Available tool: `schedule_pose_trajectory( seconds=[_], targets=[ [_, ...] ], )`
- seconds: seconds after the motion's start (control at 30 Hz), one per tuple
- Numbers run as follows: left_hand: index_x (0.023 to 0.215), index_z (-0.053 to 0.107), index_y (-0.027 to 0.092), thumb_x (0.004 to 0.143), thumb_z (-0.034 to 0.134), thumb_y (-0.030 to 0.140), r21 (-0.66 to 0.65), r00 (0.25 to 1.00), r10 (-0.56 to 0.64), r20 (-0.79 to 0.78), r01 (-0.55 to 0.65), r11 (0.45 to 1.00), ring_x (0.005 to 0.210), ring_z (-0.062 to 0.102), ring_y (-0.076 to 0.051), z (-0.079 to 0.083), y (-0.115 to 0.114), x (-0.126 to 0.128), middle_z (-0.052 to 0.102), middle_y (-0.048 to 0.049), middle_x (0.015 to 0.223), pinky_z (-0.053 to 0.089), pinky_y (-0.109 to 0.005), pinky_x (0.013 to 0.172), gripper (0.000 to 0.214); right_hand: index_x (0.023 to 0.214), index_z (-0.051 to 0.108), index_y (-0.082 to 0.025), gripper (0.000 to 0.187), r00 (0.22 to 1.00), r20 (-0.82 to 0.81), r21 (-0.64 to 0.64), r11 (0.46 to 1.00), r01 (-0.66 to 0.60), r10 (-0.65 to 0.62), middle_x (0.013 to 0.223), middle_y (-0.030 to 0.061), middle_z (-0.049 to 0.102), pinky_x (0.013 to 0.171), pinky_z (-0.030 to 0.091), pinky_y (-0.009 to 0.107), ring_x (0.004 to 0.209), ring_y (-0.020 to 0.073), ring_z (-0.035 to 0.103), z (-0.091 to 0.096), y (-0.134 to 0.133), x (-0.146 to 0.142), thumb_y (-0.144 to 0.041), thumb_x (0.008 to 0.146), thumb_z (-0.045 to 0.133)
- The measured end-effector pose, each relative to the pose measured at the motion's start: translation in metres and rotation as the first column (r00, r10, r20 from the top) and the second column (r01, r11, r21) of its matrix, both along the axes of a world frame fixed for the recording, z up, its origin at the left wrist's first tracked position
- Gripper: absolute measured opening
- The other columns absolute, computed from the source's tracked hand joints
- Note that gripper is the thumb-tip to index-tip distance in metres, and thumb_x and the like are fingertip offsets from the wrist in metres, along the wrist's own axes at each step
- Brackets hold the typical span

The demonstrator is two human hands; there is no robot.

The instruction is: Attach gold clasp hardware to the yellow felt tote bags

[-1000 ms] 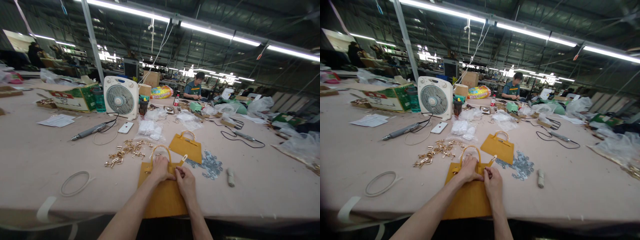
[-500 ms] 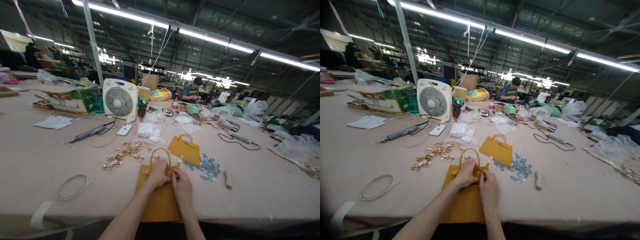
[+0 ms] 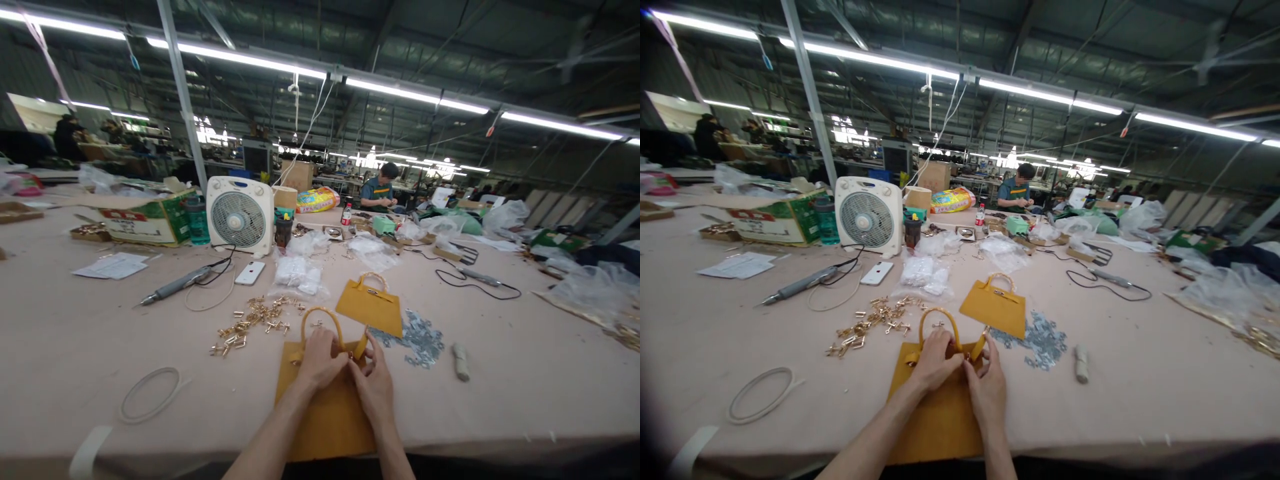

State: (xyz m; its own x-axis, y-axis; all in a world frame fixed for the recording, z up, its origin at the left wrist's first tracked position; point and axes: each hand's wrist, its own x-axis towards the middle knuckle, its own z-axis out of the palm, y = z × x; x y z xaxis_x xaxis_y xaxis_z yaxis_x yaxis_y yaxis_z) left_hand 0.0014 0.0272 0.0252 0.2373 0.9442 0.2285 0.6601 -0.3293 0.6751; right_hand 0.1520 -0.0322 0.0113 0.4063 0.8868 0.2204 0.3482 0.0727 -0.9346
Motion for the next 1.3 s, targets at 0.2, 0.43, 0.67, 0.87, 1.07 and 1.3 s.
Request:
schedule_pose_trajectory(
  seconds=[0.2,0.43,0.67,0.87,1.07,1.3],
  targets=[
    [0.088,0.056,0.022,0.078,0.080,0.046,0.028,0.999,-0.033,0.005,0.033,0.999,0.098,0.057,-0.025,-0.004,0.005,0.002,0.061,-0.0054,0.100,0.044,-0.037,0.086,0.036,0.136,0.063,-0.019,0.062,0.978,-0.179,0.052,0.994,-0.099,0.107,0.119,0.0123,0.072,0.067,0.056,0.033,0.067,0.0171,0.062,-0.014,0.004,0.017,-0.047,0.082,0.076],
    [0.085,0.054,0.023,0.080,0.078,0.044,0.063,1.000,-0.017,-0.006,0.018,0.998,0.096,0.057,-0.025,-0.008,0.008,0.008,0.061,-0.0044,0.097,0.043,-0.036,0.084,0.032,0.097,0.077,-0.021,0.034,0.993,-0.086,0.104,0.992,-0.074,0.083,0.107,0.0102,0.073,0.082,0.054,0.036,0.093,0.0258,0.066,-0.014,0.010,0.021,-0.053,0.088,0.070],
    [0.086,0.054,0.023,0.078,0.080,0.053,0.062,0.998,0.038,-0.040,-0.036,0.997,0.093,0.058,-0.028,-0.011,0.007,0.014,0.061,-0.0043,0.092,0.043,-0.039,0.082,0.040,0.096,0.071,-0.021,0.035,0.965,-0.251,0.032,0.997,-0.069,0.075,0.067,-0.0016,0.059,0.059,0.043,0.029,0.062,0.0180,0.053,-0.018,0.006,0.024,-0.056,0.089,0.067],
    [0.088,0.056,0.022,0.080,0.080,0.051,0.084,0.998,0.063,-0.027,-0.060,0.995,0.093,0.058,-0.027,-0.012,0.002,0.015,0.062,-0.0050,0.096,0.043,-0.040,0.085,0.038,0.100,0.071,-0.021,0.036,0.944,-0.296,0.065,0.989,-0.131,0.144,0.070,-0.0022,0.060,0.062,0.043,0.027,0.065,0.0157,0.053,-0.015,-0.001,0.020,-0.055,0.087,0.074],
    [0.085,0.055,0.023,0.089,0.068,0.058,0.105,0.997,-0.050,0.055,0.044,0.994,0.086,0.056,-0.022,-0.005,-0.019,-0.001,0.062,-0.0032,0.090,0.043,-0.035,0.078,0.037,0.095,0.071,-0.023,0.032,0.674,-0.735,0.185,0.978,0.091,0.076,0.069,-0.0033,0.058,0.052,0.042,0.022,0.057,0.0103,0.048,-0.022,-0.006,0.032,-0.054,0.088,0.073],
    [0.075,0.059,0.021,0.099,0.051,0.058,0.203,0.804,-0.269,0.530,0.187,0.961,0.072,0.053,-0.018,0.038,-0.054,-0.018,0.059,-0.0028,0.076,0.043,-0.032,0.069,0.045,0.086,0.074,-0.022,0.028,0.544,-0.831,0.179,0.982,0.060,0.118,0.085,0.0001,0.069,0.052,0.049,0.020,0.063,0.0090,0.055,-0.027,-0.003,0.037,-0.049,0.084,0.081]
  ],
)
